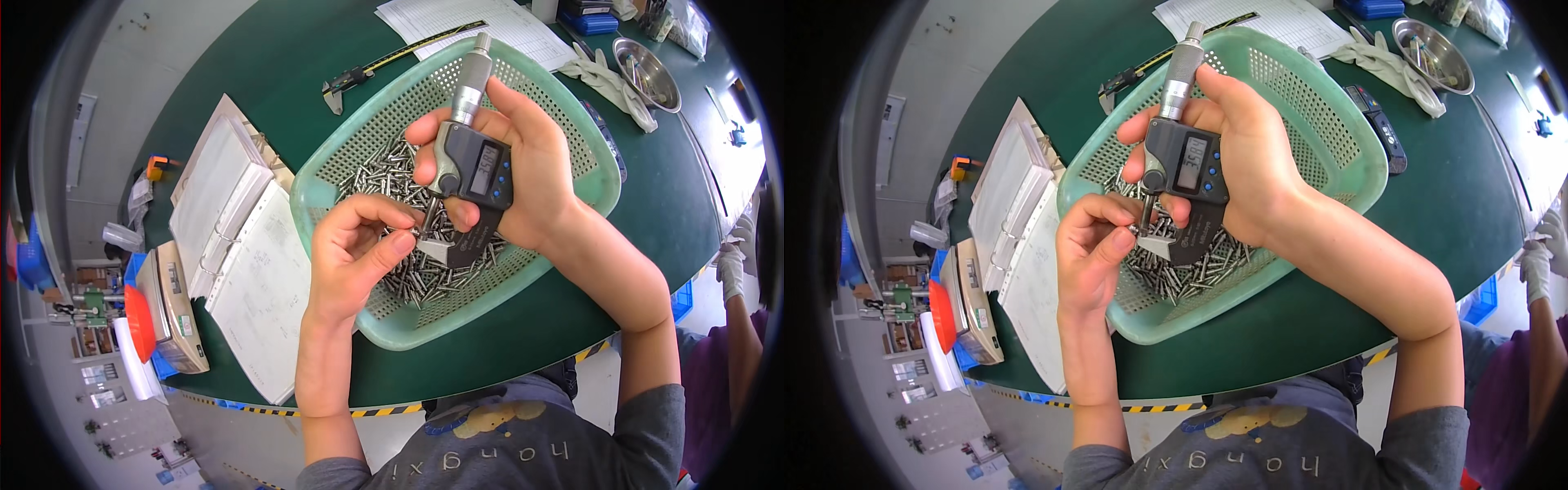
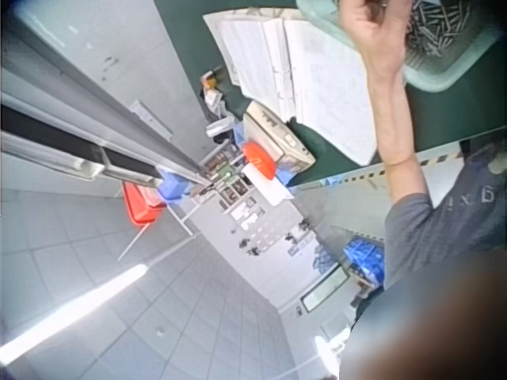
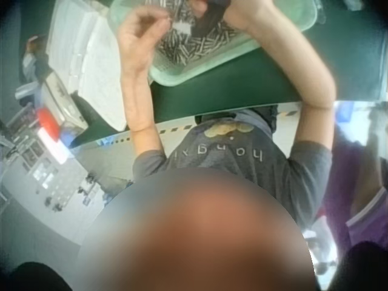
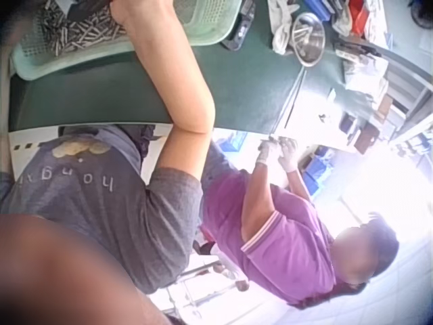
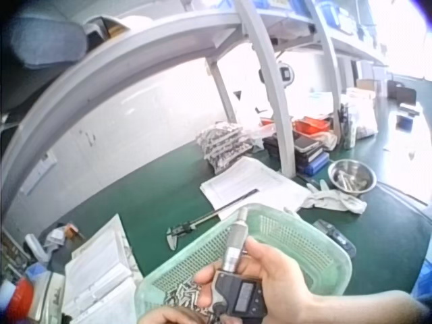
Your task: Use a digital micrometer to measure the diameter of small metal screws from a basket.
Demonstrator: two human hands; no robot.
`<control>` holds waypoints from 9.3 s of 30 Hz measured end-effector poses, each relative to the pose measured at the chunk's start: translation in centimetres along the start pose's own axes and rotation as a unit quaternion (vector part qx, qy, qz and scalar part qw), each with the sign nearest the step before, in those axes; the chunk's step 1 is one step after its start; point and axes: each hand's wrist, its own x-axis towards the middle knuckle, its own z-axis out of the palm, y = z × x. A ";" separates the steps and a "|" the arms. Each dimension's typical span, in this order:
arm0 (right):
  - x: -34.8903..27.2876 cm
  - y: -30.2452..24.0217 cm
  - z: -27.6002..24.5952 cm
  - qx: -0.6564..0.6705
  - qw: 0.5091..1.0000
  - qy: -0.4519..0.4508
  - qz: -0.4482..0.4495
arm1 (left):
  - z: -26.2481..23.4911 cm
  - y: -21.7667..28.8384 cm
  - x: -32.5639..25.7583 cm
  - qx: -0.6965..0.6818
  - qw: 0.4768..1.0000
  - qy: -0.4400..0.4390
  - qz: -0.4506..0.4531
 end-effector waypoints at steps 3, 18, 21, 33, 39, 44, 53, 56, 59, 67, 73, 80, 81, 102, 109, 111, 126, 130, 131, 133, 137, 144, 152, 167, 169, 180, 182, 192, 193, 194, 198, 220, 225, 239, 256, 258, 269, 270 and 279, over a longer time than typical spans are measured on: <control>0.1 0.0 -0.2 0.001 1.000 -0.008 0.000 | -0.3 -0.4 0.3 0.005 0.999 -0.019 0.030; 0.0 0.0 0.2 -0.046 0.998 -0.007 0.032 | -0.4 -0.2 0.2 0.045 0.998 -0.032 -0.003; -0.1 0.0 0.3 -0.057 0.998 0.008 0.038 | -0.5 -0.3 0.2 0.050 0.998 -0.041 0.007; -0.2 0.1 0.7 -0.114 0.993 0.017 0.033 | -0.4 0.1 0.0 0.102 0.994 -0.037 -0.004; 0.3 0.0 -0.4 -0.036 0.996 0.041 0.074 | -0.6 -0.9 0.8 0.132 0.991 -0.024 0.005; 1.2 1.4 1.7 -0.040 0.999 -0.005 0.010 | -4.1 0.6 -1.9 0.227 0.974 0.000 0.020; 1.2 1.6 -0.4 0.033 0.997 -0.023 0.071 | -2.8 -1.0 -0.6 0.112 0.991 -0.071 -0.009; 0.9 1.3 0.4 0.010 1.000 0.015 0.013 | -2.9 -0.8 -0.6 0.146 0.987 -0.067 0.012; 1.7 2.0 0.5 -0.003 0.999 0.028 -0.044 | -2.7 -0.7 -0.4 0.165 0.984 -0.070 0.023; 1.9 1.9 0.2 -0.019 0.999 0.022 -0.030 | -1.0 -0.1 -0.2 0.127 0.991 -0.025 -0.028; 2.4 2.2 0.1 -0.020 1.000 -0.016 0.013 | -1.4 -0.1 -0.2 0.130 0.989 -0.032 -0.057; 1.5 1.9 0.3 -0.088 0.996 0.026 -0.016 | -2.0 -0.4 -0.3 0.137 0.987 -0.030 -0.075; 1.5 1.8 0.3 -0.088 0.996 0.023 -0.007 | -2.1 -0.5 -0.2 0.133 0.987 -0.037 -0.079; 2.6 2.0 -0.2 0.068 0.991 0.076 -0.085 | -3.9 -4.4 0.2 0.542 0.838 -0.058 0.023; 3.4 2.2 -0.4 0.120 0.987 0.094 -0.051 | 2.8 -0.8 0.2 0.645 0.721 -0.243 -0.072; 3.5 2.3 -0.5 0.126 0.986 0.099 -0.049 | 2.3 -0.7 0.2 0.663 0.706 -0.245 -0.050; 2.0 1.4 -0.8 0.113 0.990 0.087 -0.016 | -1.0 -2.5 0.5 0.576 0.810 -0.104 -0.025; 3.1 2.0 -1.2 0.092 0.991 0.080 -0.062 | -6.5 -4.9 1.6 0.406 0.914 0.014 0.003; 3.1 2.2 0.3 0.073 0.993 0.052 -0.075 | -6.5 -3.2 0.7 0.330 0.943 0.040 -0.010; 2.6 1.9 1.1 0.088 0.992 0.076 -0.051 | -3.3 -1.2 -0.6 0.318 0.944 0.092 0.013; 0.8 0.6 -0.4 0.066 0.993 0.097 -0.006 | -0.8 -1.3 1.0 0.147 0.978 0.139 -0.055; 0.2 0.7 0.1 -0.071 0.996 0.057 -0.027 | -0.4 -0.3 0.3 0.007 0.992 0.086 -0.097; 0.1 0.6 0.1 -0.088 0.995 0.037 -0.027 | -0.5 -0.2 0.2 0.016 0.992 0.088 -0.087; 0.0 0.4 0.1 -0.049 0.998 -0.012 -0.033 | -1.0 -0.3 0.1 -0.084 0.993 -0.001 -0.086; 0.0 0.3 0.1 -0.043 0.999 -0.010 -0.029 | -1.0 -0.4 0.1 -0.073 0.994 0.000 -0.078; 0.0 0.4 0.0 -0.028 0.999 -0.027 -0.027 | -0.9 -0.3 0.0 -0.072 0.994 -0.009 -0.078; 0.0 0.4 0.0 -0.029 0.999 -0.031 -0.030 | -1.0 -0.2 0.0 -0.073 0.994 -0.011 -0.084; 0.0 0.4 0.0 -0.021 0.999 -0.034 -0.021 | -0.9 0.0 0.1 -0.068 0.990 -0.001 -0.122; 0.0 0.4 0.0 -0.019 0.999 -0.036 -0.019 | -0.9 0.0 0.1 -0.069 0.990 0.000 -0.124; 0.0 0.4 0.0 -0.019 0.999 -0.037 -0.018 | -0.9 0.0 0.0 -0.069 0.990 0.001 -0.124; 0.1 0.5 -0.2 -0.021 0.999 -0.030 -0.012 | -0.8 -0.2 0.1 -0.055 0.992 0.002 -0.117; 0.1 0.6 0.1 -0.019 1.000 -0.003 -0.001 | -0.7 0.0 -0.1 -0.014 0.995 -0.013 -0.097; 0.1 0.5 0.5 -0.062 0.998 -0.001 -0.011 | -0.8 0.3 -0.1 -0.012 0.994 -0.019 -0.104; 1.3 1.9 0.9 -0.039 0.997 -0.005 -0.072 | -1.4 -0.1 -0.2 0.070 0.996 -0.040 -0.043; 2.8 1.8 -0.1 0.099 0.989 0.065 -0.087 | 1.9 -1.0 0.0 0.700 0.662 -0.261 0.056; 2.4 1.6 -0.1 0.098 0.990 0.064 -0.074 | 2.0 -0.9 0.2 0.718 0.640 -0.260 0.083; 1.7 1.4 -0.3 0.091 0.992 0.072 -0.056 | 1.5 -1.2 0.0 0.629 0.770 -0.106 -0.035; 1.8 1.5 -0.2 0.090 0.992 0.069 -0.052 | 0.1 -1.7 0.3 0.629 0.770 -0.102 -0.038; 1.9 1.7 -0.2 0.064 0.995 0.060 -0.055 | -0.1 -1.5 -0.3 0.357 0.927 0.109 0.036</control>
